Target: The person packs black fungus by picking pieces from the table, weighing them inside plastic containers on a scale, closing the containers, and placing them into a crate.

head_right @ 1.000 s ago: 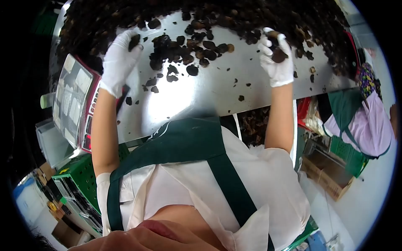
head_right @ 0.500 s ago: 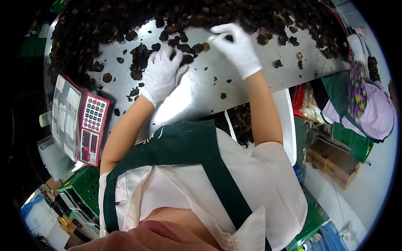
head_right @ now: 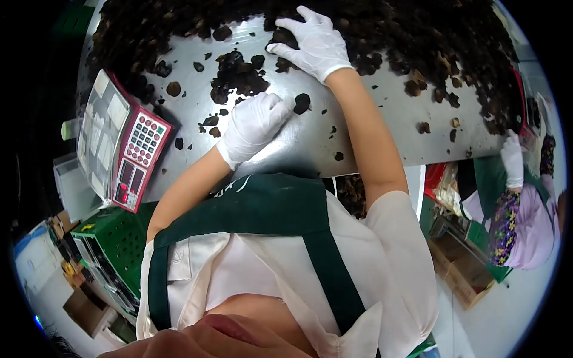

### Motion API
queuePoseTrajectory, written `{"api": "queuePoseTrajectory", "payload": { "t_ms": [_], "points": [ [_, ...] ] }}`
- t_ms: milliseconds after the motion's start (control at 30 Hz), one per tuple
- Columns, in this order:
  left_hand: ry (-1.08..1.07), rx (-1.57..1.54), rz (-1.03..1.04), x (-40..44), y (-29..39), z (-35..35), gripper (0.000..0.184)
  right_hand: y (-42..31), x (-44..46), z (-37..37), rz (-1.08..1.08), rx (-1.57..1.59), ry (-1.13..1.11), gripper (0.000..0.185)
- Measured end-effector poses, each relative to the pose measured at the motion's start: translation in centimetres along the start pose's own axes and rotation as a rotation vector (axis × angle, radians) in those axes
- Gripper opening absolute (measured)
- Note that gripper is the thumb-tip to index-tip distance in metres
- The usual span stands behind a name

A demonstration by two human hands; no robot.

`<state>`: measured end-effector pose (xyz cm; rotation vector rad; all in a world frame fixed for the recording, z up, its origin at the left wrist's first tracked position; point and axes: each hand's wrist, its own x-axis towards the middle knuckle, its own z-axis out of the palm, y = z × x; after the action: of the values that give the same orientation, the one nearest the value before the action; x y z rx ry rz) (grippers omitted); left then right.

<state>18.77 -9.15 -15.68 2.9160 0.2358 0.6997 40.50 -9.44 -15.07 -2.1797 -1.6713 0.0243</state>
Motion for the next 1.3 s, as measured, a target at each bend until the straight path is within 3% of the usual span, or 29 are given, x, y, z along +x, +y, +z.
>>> {"api": "queuePoseTrajectory", "payload": {
  "t_ms": [100,167,233,267,367,433,467,567,633,733,767,800,833,900,933,1000,1067,1100,1133,1167,1233,1267,1300],
  "points": [
    [0.009,-0.076,-0.245,-0.8,-1.7,-2.4,0.016,-1.9,-0.3,0.6,-0.124,-0.064,-0.131,0.068],
    [0.145,-0.226,-0.527,-1.0,-3.5,-4.5,0.014,-1.6,-1.1,2.2,-0.206,-0.166,-0.011,0.058],
    [0.177,-0.313,-0.662,-1.2,-7.1,-4.7,0.016,-0.8,-1.2,3.0,-0.104,0.020,0.010,0.043],
    [0.129,-0.242,-0.685,-0.8,-8.4,-5.1,0.016,-0.8,-1.3,3.5,-0.106,0.000,0.132,0.028],
    [-0.065,-0.115,-0.722,1.5,-10.1,-6.2,0.021,0.0,-0.5,3.3,-0.084,0.034,0.039,0.022],
    [-0.227,-0.144,-0.509,2.6,-11.1,-6.0,0.034,0.1,-0.3,2.3,-0.069,0.102,0.115,0.018],
    [-0.498,-0.111,-0.435,3.4,-11.9,-5.4,0.046,0.2,-0.2,1.6,-0.050,0.249,0.197,0.016],
    [-0.641,0.008,-0.463,3.8,-12.7,-4.6,0.050,-0.4,-0.1,-0.3,-0.027,0.435,0.259,0.015],
    [-0.561,0.016,-0.409,2.6,-13.1,-4.6,0.039,-2.0,-0.5,-1.7,-0.040,0.246,0.104,0.016],
    [-0.460,-0.181,-0.579,1.3,-13.5,-4.8,0.018,-4.8,-0.5,-1.1,-0.155,0.062,-0.029,0.025],
    [-0.455,-0.180,-0.584,1.0,-13.4,-5.1,0.018,-5.6,-0.5,-0.1,-0.183,0.000,-0.059,0.025],
    [-0.382,-0.206,-0.672,0.8,-13.3,-5.3,0.017,-6.1,0.2,0.5,-0.151,-0.137,-0.305,0.023],
    [-0.307,-0.231,-0.761,0.4,-13.2,-5.7,0.017,-6.0,0.3,0.7,-0.161,-0.137,-0.305,0.023],
    [-0.039,-0.326,-0.731,-1.5,-13.7,-5.4,0.018,-5.6,0.9,0.6,-0.128,-0.018,-0.225,0.021],
    [0.042,-0.568,-0.799,-1.8,-13.4,-6.4,0.017,-5.8,1.4,0.3,-0.058,0.076,-0.184,0.021],
    [0.213,-1.079,-0.933,-2.5,-11.9,-8.4,0.014,-6.3,2.1,-1.7,0.066,0.471,-0.181,0.027],
    [0.366,-1.202,-1.004,-3.2,-9.4,-10.7,0.012,-7.3,2.5,-2.6,0.139,0.813,-0.211,0.031],
    [0.442,-1.230,-1.032,-3.6,-8.4,-12.1,0.013,-8.3,2.8,-2.6,0.126,0.944,-0.233,0.033],
    [0.518,-1.054,-0.853,-5.0,-8.4,-12.0,0.020,-9.6,3.2,-2.3,0.160,1.130,-0.331,0.031],
    [0.497,-1.166,-1.067,-5.4,-6.7,-14.8,0.022,-12.1,3.3,-3.2,0.360,1.230,-0.481,0.031],
    [0.653,-0.968,-1.064,-7.2,-4.9,-18.8,0.019,-16.5,4.0,-2.4,-0.038,1.236,-0.410,0.034],
    [0.750,-0.713,-0.890,-9.2,-5.8,-19.6,0.014,-19.6,4.2,-4.2,-0.033,1.370,-0.560,0.032],
    [0.871,-0.687,-0.887,-10.7,-6.1,-21.1,0.013,-22.4,5.0,-3.8,-0.078,1.438,-0.563,0.030]
  ]
}}
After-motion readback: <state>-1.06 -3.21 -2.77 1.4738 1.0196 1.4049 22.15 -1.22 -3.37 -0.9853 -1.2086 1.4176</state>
